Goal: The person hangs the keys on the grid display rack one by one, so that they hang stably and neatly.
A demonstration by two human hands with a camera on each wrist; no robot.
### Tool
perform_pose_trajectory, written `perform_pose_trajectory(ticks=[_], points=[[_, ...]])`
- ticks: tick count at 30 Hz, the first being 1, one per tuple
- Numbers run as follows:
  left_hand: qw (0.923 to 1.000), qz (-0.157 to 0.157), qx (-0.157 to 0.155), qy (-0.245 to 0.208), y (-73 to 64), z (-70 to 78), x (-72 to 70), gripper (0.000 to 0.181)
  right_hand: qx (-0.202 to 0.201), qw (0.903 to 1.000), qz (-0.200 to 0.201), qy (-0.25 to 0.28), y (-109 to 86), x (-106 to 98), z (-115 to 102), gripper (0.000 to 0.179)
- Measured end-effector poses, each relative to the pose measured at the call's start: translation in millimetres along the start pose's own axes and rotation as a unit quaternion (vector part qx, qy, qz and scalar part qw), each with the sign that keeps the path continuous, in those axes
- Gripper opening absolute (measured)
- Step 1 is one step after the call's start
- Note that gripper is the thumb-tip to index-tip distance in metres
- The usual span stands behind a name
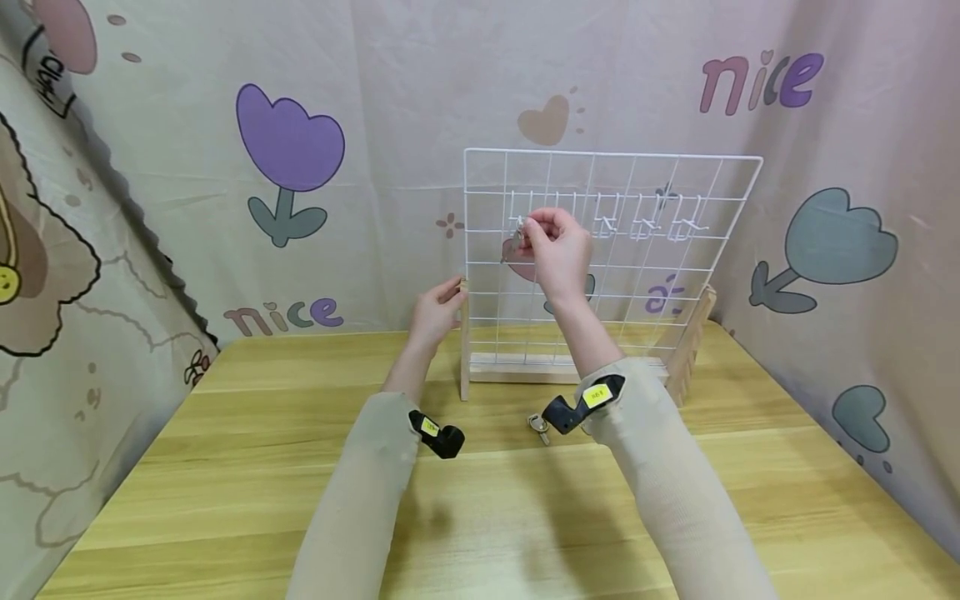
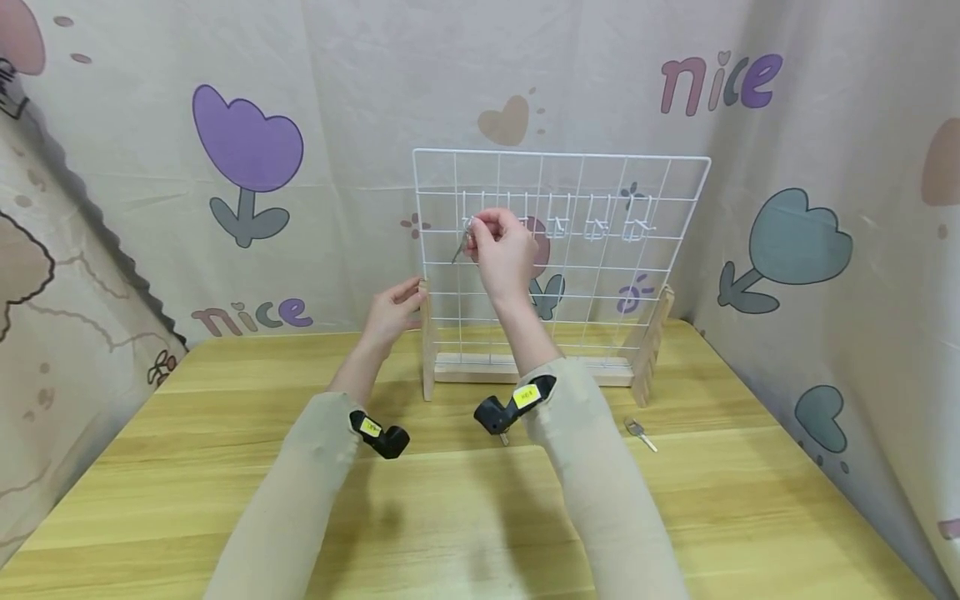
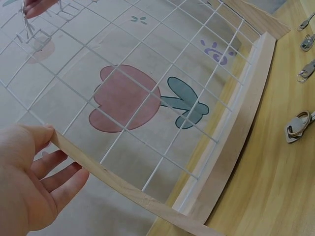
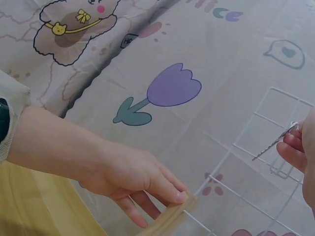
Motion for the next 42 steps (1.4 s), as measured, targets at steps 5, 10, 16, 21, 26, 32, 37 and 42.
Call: perform_pose_trajectory(ticks=[5,10,16,21,26,32,37,42], points=[[1.0000,0.001,-0.004,0.003,-0.5,-0.5,0.3,0.043,0.014,0.9994,-0.019,-0.027,0.0,1,3,0.007],[1.0000,0.001,-0.005,0.001,0.0,0.2,-0.2,0.043,0.030,0.9986,-0.038,-0.022,-1.0,1,8,0.011],[1.0000,0.001,-0.004,0.006,-0.6,2.7,-0.1,0.043,0.041,0.9980,-0.048,-0.006,-3.0,-3,13,0.009],[1.0000,0.001,-0.002,0.009,-1.2,4.1,0.2,0.043,0.058,0.9961,-0.065,0.015,-7.3,-11,20,0.014],[0.9998,0.000,-0.003,0.018,-1.3,3.5,0.2,0.043,0.072,0.9937,-0.083,0.024,-13.9,-21,33,0.017],[0.9997,-0.002,0.001,0.023,-1.7,2.2,-0.7,0.043,0.103,0.9870,-0.123,-0.007,-31.3,-35,55,0.019],[0.9995,-0.001,0.007,0.030,-2.5,3.2,-1.1,0.043,0.127,0.9789,-0.158,-0.027,-51.6,-46,80,0.022],[0.9997,-0.002,0.004,0.024,-1.7,2.1,-0.8,0.042,0.162,0.9664,-0.190,-0.061,-73.4,-54,105,0.026]])
Point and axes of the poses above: each hand's wrist, its own y-axis towards the middle knuckle, its own x-axis out of the palm, z = x × y, the point moved 1 cm from there along y, towards the middle knuckle, and after that the axes turned 15 degrees about -y, right-handed, at the moved point
